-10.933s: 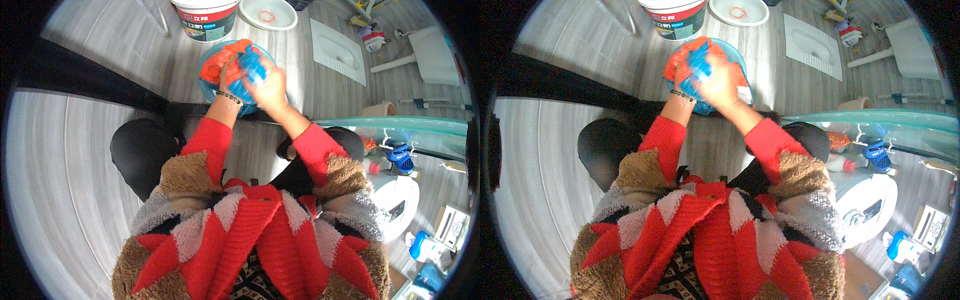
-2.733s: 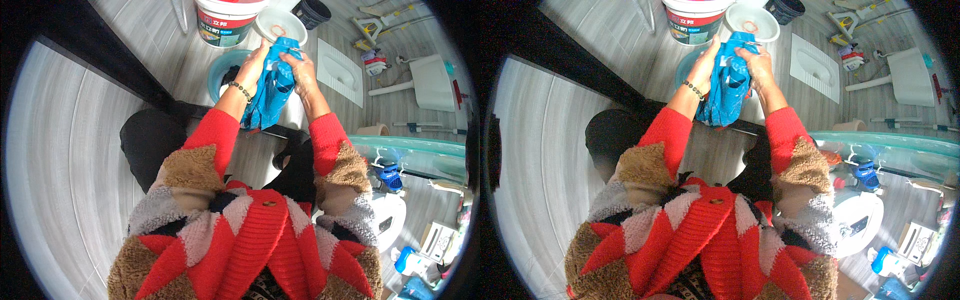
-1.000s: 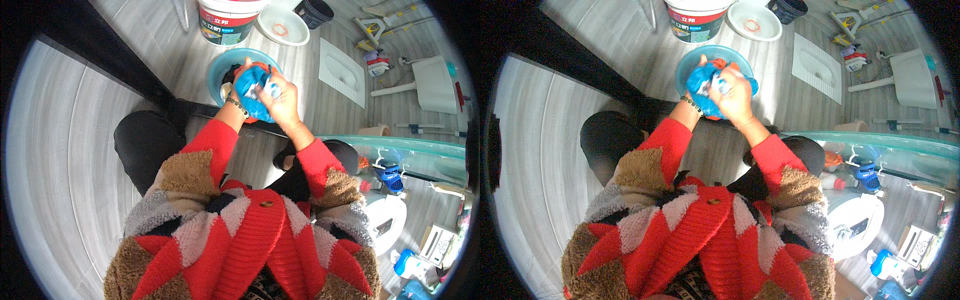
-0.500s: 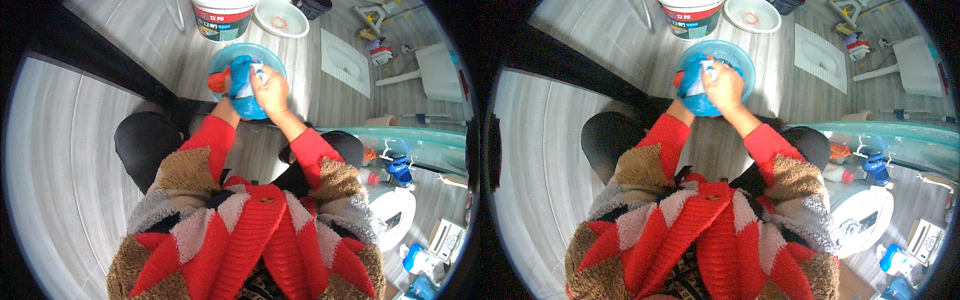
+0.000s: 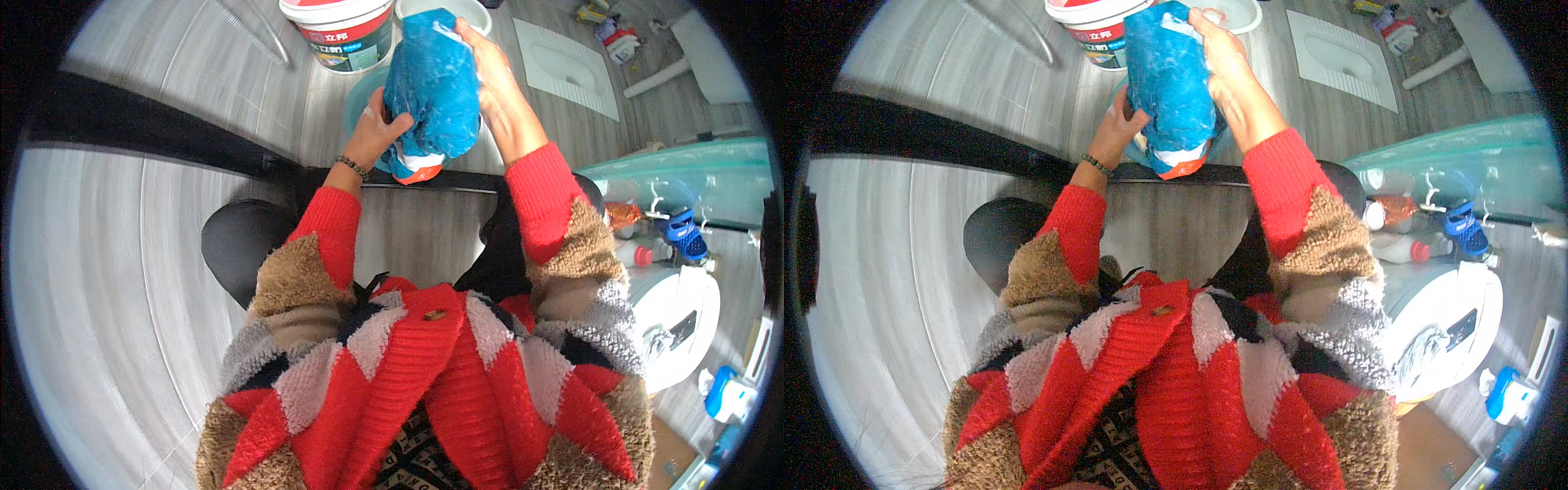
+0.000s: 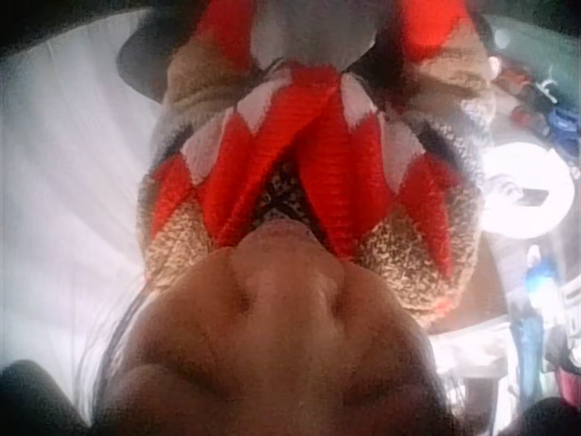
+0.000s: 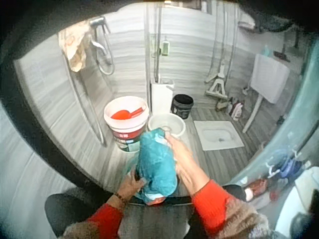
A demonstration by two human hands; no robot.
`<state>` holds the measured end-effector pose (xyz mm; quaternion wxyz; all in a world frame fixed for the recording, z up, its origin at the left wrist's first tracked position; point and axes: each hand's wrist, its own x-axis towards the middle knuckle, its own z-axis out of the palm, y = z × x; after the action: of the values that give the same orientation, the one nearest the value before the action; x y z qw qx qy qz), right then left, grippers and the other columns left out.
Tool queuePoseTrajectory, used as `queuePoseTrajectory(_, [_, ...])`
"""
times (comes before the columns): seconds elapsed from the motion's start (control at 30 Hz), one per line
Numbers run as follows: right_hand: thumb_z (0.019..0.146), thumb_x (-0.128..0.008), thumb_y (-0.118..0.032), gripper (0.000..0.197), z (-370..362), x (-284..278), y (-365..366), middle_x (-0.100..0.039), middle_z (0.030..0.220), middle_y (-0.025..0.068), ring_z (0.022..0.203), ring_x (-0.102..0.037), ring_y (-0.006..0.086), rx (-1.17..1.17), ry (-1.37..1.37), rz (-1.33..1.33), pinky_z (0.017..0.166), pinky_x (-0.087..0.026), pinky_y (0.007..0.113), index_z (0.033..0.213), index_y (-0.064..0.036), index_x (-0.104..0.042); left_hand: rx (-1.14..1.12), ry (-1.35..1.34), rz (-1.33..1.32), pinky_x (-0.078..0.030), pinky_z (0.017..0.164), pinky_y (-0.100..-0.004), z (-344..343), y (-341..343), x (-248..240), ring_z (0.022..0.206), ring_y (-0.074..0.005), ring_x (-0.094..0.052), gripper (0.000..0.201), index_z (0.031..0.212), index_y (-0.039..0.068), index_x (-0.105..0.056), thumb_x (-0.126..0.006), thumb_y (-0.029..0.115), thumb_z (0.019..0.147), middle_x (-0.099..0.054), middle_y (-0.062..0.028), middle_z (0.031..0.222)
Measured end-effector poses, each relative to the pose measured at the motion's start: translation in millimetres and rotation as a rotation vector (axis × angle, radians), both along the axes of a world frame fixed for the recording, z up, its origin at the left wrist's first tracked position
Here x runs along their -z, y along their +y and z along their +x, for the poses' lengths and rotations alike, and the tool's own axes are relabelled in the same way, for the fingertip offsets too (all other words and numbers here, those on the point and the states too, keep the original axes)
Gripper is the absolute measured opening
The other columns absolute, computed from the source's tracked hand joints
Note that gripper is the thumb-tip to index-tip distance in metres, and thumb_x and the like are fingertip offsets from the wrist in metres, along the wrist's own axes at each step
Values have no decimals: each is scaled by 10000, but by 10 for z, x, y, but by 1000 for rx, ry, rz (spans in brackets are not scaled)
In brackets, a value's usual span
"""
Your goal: The person hand washes clothes in a blue basin, scrubbing a blue and orange cloth with a bar of soap, then rinsing and wringing it out. They proceed to scrub a black garment with soap and rinse it in the same basin.
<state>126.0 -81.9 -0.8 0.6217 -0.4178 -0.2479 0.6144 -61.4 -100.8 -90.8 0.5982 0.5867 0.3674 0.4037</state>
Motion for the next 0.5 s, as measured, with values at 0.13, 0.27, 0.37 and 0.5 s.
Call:
queuePoseTrajectory(0.13, [879, -535, -468, 554, -115, 57, -64, -545, 1203, 190, 1072, -550, 301, -62, 91, -179, 928, -444, 467, 1239, -49, -492, 34, -106, -226, -426, 929, -356, 77, -120, 29, 1073, -228, -541, 586, 1255, -26, -442, -675, 245, 790, -552, -141, 1196])
queuePoseTrajectory(0.27, [881, -515, -482, 569, -40, 373, -115, -548, 1196, 175, 1039, -541, 294, -67, -301, -160, 854, -455, 435, 1217, -23, -503, -174, -403, -638, -436, 938, -431, 83, -56, 82, 1077, -275, -550, 413, 1211, 11, -494, -541, 228, 863, -565, -133, 1187])
queuePoseTrajectory(0.37, [892, -505, -364, 471, 159, 603, -138, -579, 1149, 143, 1030, -561, 233, -55, -650, -120, 852, -454, 384, 1215, -22, -520, -262, -708, -826, -418, 959, -451, 8, 63, 100, 1082, -298, -553, 388, 1190, 43, -537, -498, 268, 876, -573, -126, 1201])
queuePoseTrajectory(0.5, [728, -531, -142, 355, 297, 805, -229, -633, 978, 231, 902, -633, 294, -245, -1085, -87, 778, -475, 358, 1037, 6, -623, -201, -818, -719, -415, 958, -460, -60, 135, 46, 1085, -309, -547, 373, 1178, 66, -554, -479, 283, 884, -572, -114, 1206])
